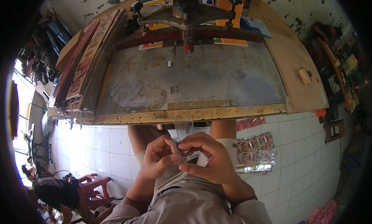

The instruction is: The person handles, folds, and stacks small transparent plastic bags on a workbench by hand.

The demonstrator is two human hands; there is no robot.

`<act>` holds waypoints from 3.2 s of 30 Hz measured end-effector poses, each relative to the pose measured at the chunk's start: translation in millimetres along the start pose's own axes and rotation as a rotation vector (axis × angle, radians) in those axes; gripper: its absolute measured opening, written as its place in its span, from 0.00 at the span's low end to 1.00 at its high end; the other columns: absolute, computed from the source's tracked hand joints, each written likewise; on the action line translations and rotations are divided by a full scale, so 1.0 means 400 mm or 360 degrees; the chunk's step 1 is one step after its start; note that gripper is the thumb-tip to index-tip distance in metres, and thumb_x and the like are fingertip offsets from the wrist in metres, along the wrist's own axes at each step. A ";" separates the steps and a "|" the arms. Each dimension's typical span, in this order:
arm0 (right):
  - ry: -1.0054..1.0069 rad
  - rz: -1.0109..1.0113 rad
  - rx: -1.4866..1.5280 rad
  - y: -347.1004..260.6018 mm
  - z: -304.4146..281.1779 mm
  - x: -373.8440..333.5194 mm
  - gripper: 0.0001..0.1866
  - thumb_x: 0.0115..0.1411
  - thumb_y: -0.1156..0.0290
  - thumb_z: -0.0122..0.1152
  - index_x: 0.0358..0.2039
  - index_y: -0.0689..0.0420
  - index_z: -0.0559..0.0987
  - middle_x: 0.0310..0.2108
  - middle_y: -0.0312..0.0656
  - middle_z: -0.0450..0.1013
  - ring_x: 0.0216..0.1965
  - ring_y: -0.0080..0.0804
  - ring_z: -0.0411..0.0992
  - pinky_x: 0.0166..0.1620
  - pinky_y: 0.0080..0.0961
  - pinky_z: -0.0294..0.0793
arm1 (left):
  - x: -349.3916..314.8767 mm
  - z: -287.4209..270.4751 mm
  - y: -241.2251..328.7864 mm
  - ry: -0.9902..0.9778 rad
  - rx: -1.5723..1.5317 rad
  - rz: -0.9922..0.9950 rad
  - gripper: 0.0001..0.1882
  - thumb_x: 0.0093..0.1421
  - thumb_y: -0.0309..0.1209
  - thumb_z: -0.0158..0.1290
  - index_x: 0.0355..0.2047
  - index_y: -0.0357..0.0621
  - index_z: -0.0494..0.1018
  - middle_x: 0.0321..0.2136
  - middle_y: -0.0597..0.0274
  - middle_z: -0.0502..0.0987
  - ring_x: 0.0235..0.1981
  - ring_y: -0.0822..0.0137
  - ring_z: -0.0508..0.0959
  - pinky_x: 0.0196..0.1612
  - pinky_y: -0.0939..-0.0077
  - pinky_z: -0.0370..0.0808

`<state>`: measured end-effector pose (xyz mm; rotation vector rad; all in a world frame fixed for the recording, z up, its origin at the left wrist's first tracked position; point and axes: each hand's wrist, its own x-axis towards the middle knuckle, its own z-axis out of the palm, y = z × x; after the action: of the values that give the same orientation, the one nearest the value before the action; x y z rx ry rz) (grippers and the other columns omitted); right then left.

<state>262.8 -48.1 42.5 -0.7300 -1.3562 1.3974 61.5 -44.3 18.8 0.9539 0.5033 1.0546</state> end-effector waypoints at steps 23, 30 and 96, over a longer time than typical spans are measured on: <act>-0.0087 0.0042 -0.0035 0.011 -0.016 -0.012 0.20 0.57 0.80 0.72 0.51 0.65 0.81 0.52 0.45 0.73 0.53 0.32 0.75 0.55 0.27 0.77 | -0.002 0.018 0.011 0.0039 0.0059 -0.0080 0.10 0.64 0.22 0.60 0.39 0.39 0.68 0.36 0.66 0.76 0.40 0.77 0.79 0.45 0.80 0.76; -0.0114 0.0017 -0.0131 0.011 -0.017 -0.012 0.21 0.56 0.80 0.72 0.51 0.65 0.81 0.52 0.46 0.73 0.53 0.32 0.75 0.56 0.27 0.77 | -0.004 0.016 0.007 0.0060 0.0074 -0.0062 0.10 0.64 0.23 0.60 0.39 0.40 0.68 0.36 0.66 0.76 0.40 0.77 0.79 0.45 0.80 0.76; -0.0055 0.0293 0.0234 0.040 -0.038 -0.019 0.11 0.66 0.81 0.63 0.48 0.66 0.80 0.41 0.41 0.79 0.41 0.24 0.78 0.44 0.20 0.78 | -0.017 0.000 -0.016 0.0149 0.0941 0.0423 0.05 0.58 0.20 0.60 0.29 0.36 0.73 0.24 0.60 0.81 0.24 0.74 0.81 0.32 0.80 0.78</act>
<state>275.1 -47.6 22.6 -0.7504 -1.2219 1.6433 61.8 -51.4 12.6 1.5279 0.8069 1.2186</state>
